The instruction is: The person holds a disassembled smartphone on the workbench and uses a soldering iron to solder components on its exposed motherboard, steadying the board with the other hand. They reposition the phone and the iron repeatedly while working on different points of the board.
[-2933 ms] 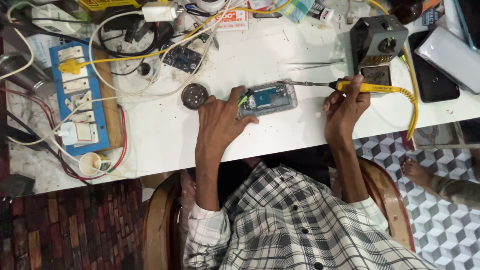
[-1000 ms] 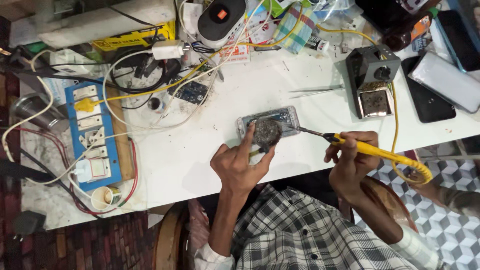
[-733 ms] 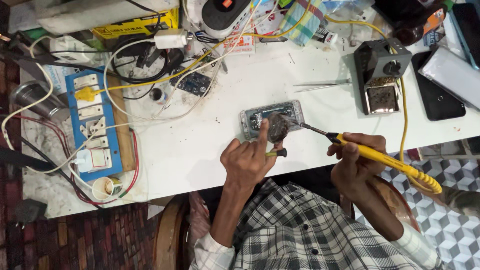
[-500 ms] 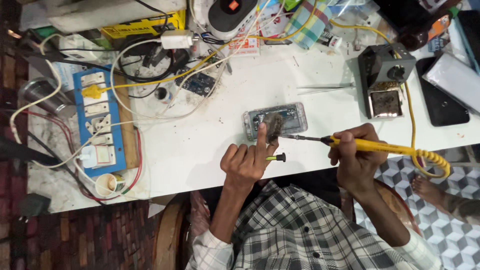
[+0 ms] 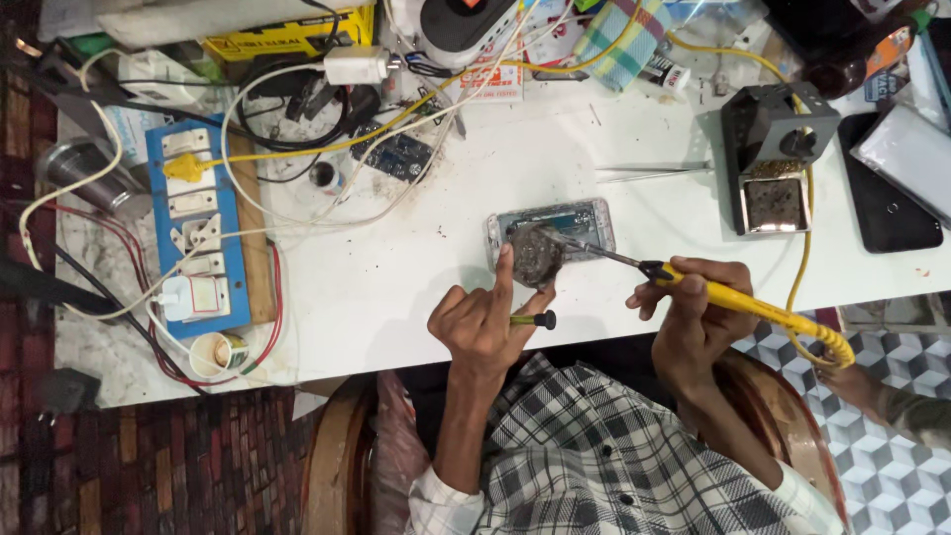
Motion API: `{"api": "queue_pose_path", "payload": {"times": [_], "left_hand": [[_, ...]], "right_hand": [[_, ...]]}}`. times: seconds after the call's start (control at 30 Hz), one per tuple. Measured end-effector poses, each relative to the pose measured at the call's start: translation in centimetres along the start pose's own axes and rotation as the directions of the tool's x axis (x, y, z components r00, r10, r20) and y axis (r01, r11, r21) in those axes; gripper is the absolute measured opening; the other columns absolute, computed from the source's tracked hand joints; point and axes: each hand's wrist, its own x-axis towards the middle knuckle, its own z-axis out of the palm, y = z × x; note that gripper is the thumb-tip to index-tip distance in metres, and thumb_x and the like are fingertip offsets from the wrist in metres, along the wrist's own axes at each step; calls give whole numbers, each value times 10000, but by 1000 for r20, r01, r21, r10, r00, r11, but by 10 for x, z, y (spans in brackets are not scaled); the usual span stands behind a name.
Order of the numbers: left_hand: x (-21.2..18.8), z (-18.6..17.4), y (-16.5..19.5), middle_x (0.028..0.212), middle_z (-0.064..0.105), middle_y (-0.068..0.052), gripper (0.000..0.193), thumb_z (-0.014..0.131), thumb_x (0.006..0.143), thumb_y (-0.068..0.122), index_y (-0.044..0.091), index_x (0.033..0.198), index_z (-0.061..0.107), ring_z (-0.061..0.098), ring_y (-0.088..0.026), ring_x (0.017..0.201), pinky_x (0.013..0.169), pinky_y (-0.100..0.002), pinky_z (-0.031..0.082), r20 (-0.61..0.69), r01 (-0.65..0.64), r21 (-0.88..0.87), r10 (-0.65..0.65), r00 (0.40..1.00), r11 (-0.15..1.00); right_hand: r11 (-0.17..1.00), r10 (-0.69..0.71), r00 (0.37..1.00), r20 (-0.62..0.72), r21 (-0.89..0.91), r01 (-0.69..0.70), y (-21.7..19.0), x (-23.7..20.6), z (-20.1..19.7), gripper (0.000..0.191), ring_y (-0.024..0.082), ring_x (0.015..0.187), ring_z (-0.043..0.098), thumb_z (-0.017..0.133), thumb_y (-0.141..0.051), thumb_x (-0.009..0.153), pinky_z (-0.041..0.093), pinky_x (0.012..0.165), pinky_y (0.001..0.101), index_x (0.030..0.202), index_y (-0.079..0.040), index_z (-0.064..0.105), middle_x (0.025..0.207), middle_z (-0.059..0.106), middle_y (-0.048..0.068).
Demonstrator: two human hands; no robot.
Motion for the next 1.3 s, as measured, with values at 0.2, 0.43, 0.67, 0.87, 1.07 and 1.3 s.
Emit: {"api": "queue_pose_path", "payload": {"times": [0.2,0.43,0.67,0.87,1.07,1.3], "left_hand": [[-3,-9,-17,462,397,73,529,859,924,370,-37,1235,726,298,-72,418,498,-297,246,42,-121,84,117,992,989],[0,-19,-1,460,387,30,611,935,816,341,-62,1220,716,255,-123,417,504,-319,214,21,12,-85,-10,1000,996],[2,-7,6,472,378,41,669,971,795,342,-42,1263,687,273,-111,432,525,-312,211,-69,49,-128,-58,996,991],[1,-8,-5,455,373,55,589,959,834,283,-57,1244,706,239,-93,411,512,-318,191,-44,-41,22,42,998,999],[2,-14,-15,447,328,32,600,961,806,300,-71,1209,715,214,-128,417,502,-321,196,-43,-15,17,15,999,1000],[-6,-12,-12,461,344,23,625,965,804,322,-70,1215,707,232,-135,425,507,-318,214,-48,-7,-47,5,999,999]], "right_hand": [[958,239,970,-54,-148,-244,-17,-9,-7,315,140,501,576,572,-290,1110,389,429,224,1032,14,550,721,606,114],[976,208,978,7,-68,-207,-31,-9,4,332,139,508,597,550,-307,1127,434,449,234,1018,6,564,654,621,97],[1000,28,999,31,10,-28,-28,-6,10,325,179,581,666,540,-318,1151,524,495,255,1169,5,513,801,658,132],[982,-4,999,33,-187,10,-33,-5,5,303,135,537,618,553,-273,1163,524,478,245,1076,16,537,764,621,117],[985,146,989,-1,-92,-145,-29,-14,14,329,122,511,606,556,-290,1113,455,449,230,995,17,558,648,605,84],[993,-8,1000,23,119,5,-14,-7,27,350,110,517,623,574,-335,1148,591,513,287,1087,9,553,736,617,81]]}}
